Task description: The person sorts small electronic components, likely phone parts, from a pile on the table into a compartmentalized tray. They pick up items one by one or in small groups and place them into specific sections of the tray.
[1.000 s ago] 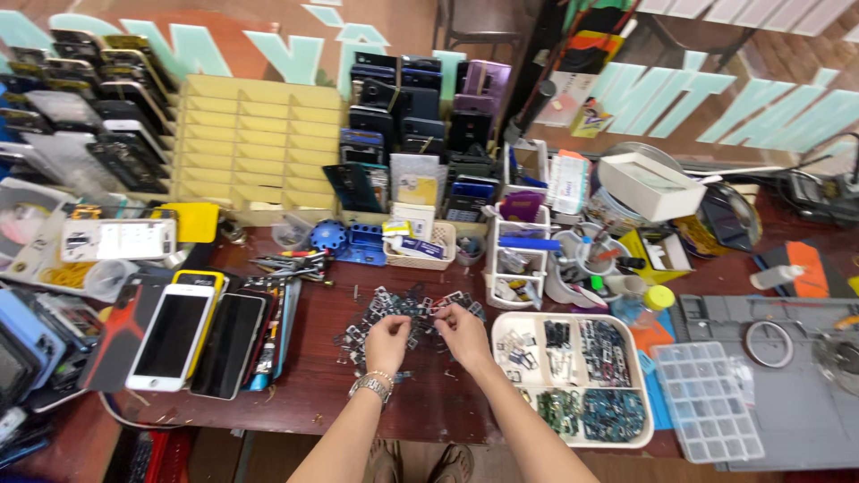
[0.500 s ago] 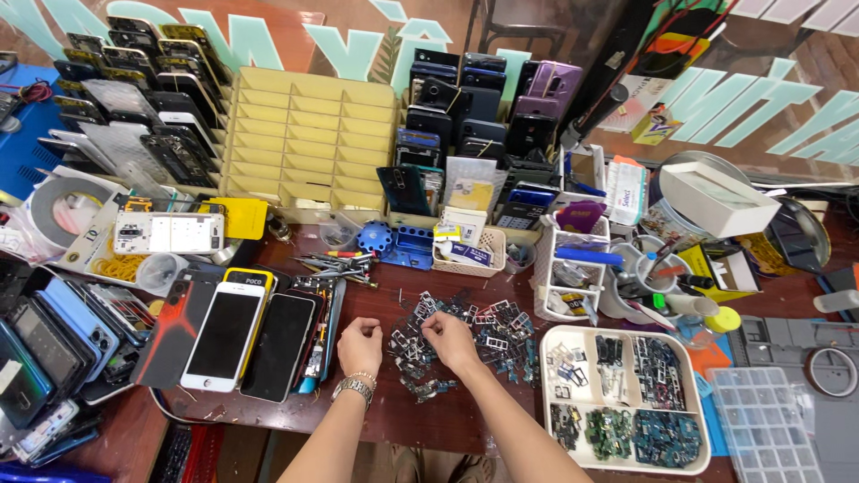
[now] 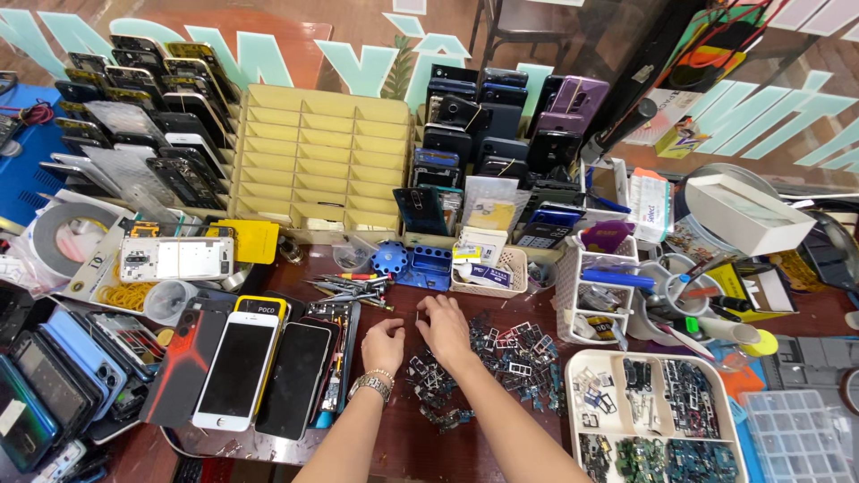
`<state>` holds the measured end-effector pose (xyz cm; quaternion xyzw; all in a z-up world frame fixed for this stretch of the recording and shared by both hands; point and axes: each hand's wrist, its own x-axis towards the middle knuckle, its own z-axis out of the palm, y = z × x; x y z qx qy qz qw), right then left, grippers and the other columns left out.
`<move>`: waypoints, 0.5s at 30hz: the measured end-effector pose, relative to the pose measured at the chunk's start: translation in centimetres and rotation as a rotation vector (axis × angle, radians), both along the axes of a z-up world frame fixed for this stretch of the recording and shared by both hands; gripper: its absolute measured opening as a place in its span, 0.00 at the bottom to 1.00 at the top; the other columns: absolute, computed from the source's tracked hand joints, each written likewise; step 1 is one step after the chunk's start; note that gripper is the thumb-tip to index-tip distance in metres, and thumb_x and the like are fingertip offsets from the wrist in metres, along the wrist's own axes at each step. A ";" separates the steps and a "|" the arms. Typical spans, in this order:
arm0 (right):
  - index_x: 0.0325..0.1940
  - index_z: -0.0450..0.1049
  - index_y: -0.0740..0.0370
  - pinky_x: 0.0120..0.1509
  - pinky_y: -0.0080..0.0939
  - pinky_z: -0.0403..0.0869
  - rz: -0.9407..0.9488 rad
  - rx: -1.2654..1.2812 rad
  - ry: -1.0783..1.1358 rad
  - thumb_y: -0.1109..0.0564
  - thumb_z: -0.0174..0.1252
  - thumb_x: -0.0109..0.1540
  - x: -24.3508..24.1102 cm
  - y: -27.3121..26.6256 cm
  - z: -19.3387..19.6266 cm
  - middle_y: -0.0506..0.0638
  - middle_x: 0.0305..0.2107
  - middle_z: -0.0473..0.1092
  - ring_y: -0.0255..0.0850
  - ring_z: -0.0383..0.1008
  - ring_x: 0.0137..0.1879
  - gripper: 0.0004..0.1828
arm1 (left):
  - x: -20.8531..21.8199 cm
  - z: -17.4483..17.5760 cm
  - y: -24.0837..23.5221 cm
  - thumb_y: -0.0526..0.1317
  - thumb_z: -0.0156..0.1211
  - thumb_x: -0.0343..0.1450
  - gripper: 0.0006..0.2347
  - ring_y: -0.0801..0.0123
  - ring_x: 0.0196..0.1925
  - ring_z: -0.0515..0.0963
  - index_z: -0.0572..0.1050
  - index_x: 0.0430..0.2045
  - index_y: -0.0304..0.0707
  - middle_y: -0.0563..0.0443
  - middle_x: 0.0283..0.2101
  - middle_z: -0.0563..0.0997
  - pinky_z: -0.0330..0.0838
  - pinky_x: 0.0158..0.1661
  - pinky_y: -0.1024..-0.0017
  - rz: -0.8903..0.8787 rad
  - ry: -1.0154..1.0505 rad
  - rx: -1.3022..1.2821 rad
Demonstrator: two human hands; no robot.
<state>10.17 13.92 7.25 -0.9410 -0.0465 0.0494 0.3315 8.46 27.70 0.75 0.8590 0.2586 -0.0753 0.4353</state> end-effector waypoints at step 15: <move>0.37 0.71 0.62 0.61 0.53 0.67 0.124 -0.094 0.057 0.59 0.72 0.51 2.6 0.6 -2.3 0.54 0.41 0.72 0.53 0.69 0.57 0.17 | -1.3 1.0 2.3 0.38 0.68 0.64 0.06 0.57 0.42 0.86 0.84 0.31 0.42 0.47 0.36 0.87 0.79 0.45 0.63 -0.250 0.018 0.057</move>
